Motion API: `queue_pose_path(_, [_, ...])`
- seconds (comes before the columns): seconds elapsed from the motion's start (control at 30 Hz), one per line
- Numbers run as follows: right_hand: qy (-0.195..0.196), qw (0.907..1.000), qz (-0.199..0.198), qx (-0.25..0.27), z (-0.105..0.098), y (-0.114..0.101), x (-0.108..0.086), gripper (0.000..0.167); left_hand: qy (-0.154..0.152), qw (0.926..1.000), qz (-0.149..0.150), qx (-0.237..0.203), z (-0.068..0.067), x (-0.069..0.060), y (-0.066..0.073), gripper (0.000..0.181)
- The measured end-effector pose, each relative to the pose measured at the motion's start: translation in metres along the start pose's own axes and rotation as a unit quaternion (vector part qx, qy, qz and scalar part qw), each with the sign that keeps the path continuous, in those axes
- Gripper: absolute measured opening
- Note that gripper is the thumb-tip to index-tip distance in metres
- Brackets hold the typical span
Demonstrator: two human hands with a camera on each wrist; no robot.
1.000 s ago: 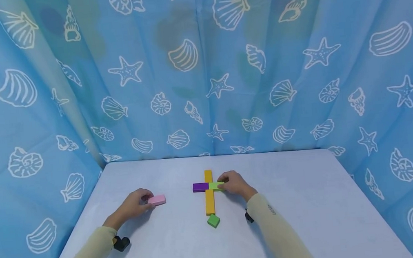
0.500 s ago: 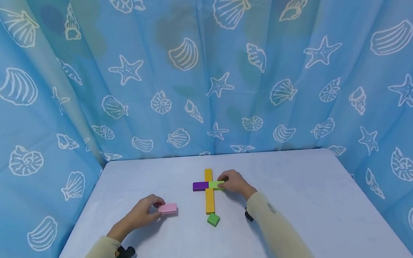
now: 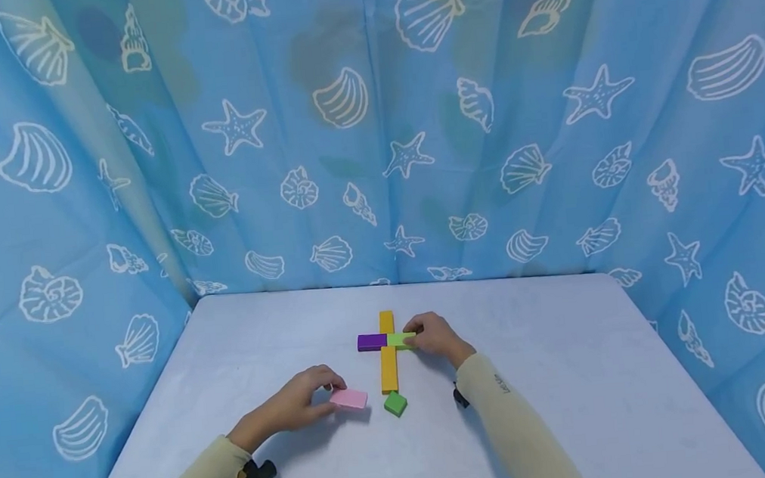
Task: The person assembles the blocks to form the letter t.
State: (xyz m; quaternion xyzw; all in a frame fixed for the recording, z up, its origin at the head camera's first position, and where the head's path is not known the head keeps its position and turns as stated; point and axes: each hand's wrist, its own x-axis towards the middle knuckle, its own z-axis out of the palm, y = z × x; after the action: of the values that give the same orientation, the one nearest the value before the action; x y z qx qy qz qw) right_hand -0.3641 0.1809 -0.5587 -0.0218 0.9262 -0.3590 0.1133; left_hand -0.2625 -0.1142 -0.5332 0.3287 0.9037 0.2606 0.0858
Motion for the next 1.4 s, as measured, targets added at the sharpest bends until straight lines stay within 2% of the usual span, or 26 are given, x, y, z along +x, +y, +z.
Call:
queue_pose_path(0.17, [0.008,1.0,-0.001,-0.003,-0.001,-0.003,-0.002,0.023,-0.013,0.9995,0.027,-0.003,0.002,0.011,0.014,0.028])
queue_pose_path(0.4, [0.002,1.0,0.004,0.001,0.005,0.0,-0.001,0.023,-0.03,0.9988,0.036,-0.012,0.013,0.024,0.029,0.028])
queue_pose_path(0.63, [0.007,0.9999,-0.007,-0.01,0.004,-0.002,-0.001,0.023,-0.02,0.9971,0.073,0.006,0.025,0.031,0.041,0.028])
queue_pose_path(0.9, [0.003,1.0,-0.003,-0.006,0.003,-0.004,-0.003,0.022,0.013,0.9969,0.067,0.038,0.036,0.03,0.062,0.026])
queue_pose_path(1.03, [0.006,0.9999,-0.004,-0.011,0.002,-0.003,-0.003,0.022,0.019,0.9953,0.081,0.049,0.041,0.029,0.066,0.025])
queue_pose_path(1.17, [0.007,0.9999,0.0,-0.011,0.0,-0.004,-0.004,0.022,0.014,0.9946,0.087,0.054,0.045,0.034,0.067,0.025])
queue_pose_path(1.4, [0.003,0.9999,-0.006,-0.008,0.0,0.001,-0.002,0.022,-0.004,0.9969,0.067,0.041,0.051,0.05,0.067,0.027])
